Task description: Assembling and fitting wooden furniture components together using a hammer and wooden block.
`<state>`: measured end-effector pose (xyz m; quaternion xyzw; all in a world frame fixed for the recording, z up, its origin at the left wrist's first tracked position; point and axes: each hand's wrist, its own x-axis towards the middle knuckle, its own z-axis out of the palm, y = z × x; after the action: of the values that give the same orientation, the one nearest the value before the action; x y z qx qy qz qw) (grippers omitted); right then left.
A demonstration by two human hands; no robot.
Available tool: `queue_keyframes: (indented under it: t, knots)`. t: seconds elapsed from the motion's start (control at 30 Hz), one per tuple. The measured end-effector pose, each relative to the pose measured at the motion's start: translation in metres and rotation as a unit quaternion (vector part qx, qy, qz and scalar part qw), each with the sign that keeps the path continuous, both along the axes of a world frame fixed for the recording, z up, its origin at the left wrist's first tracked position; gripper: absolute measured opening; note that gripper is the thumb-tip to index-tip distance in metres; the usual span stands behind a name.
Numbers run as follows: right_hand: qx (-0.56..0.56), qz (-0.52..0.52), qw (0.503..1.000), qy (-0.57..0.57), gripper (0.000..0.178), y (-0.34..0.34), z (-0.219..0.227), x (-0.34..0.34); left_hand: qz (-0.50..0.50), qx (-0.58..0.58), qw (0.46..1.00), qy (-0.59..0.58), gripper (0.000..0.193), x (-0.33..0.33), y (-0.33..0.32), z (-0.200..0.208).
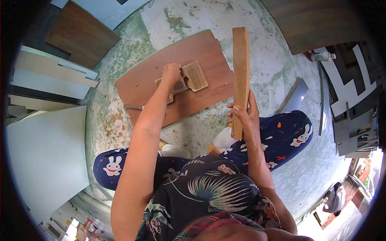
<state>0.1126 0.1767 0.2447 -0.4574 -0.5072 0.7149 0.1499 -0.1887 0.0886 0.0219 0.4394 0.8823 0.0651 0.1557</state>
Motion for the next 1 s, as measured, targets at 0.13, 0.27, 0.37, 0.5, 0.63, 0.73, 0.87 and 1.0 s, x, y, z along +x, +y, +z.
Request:
queue_keyframes:
  t: [0.13,0.27,0.37,0.5,0.63,0.73,0.87,1.0]
  knots:
    - [-0.012,-0.007,1.0,0.008,0.077,0.001,0.002,0.0,0.038,0.055,0.997,-0.04,0.02,-0.002,-0.004,-0.008]
    - [-0.011,-0.003,1.0,0.012,0.077,0.004,0.0,0.002,0.014,0.062,0.998,-0.016,0.018,0.006,-0.001,-0.007]
    - [-0.008,-0.004,1.0,0.012,0.075,0.004,-0.001,0.001,-0.007,0.15,0.987,0.053,0.013,0.008,-0.008,-0.014]
    - [-0.01,-0.006,1.0,0.008,0.074,0.002,0.001,0.001,0.004,0.242,0.959,0.148,0.01,0.006,-0.01,-0.028]
    - [-0.016,-0.014,0.999,0.025,0.072,0.004,0.0,0.0,0.093,0.16,0.982,-0.033,0.009,-0.001,-0.013,-0.023]
    - [-0.02,-0.012,1.0,0.019,0.072,0.005,0.0,0.0,0.098,0.181,0.973,-0.107,0.009,-0.011,-0.022,-0.016]
    - [-0.018,-0.014,1.0,0.004,0.074,0.006,0.003,0.002,-0.003,0.142,0.987,-0.076,0.012,0.005,-0.02,-0.006]
    - [-0.023,-0.006,1.0,0.014,0.076,0.004,0.001,-0.003,-0.04,0.125,0.991,0.021,0.01,0.0,-0.018,-0.012]
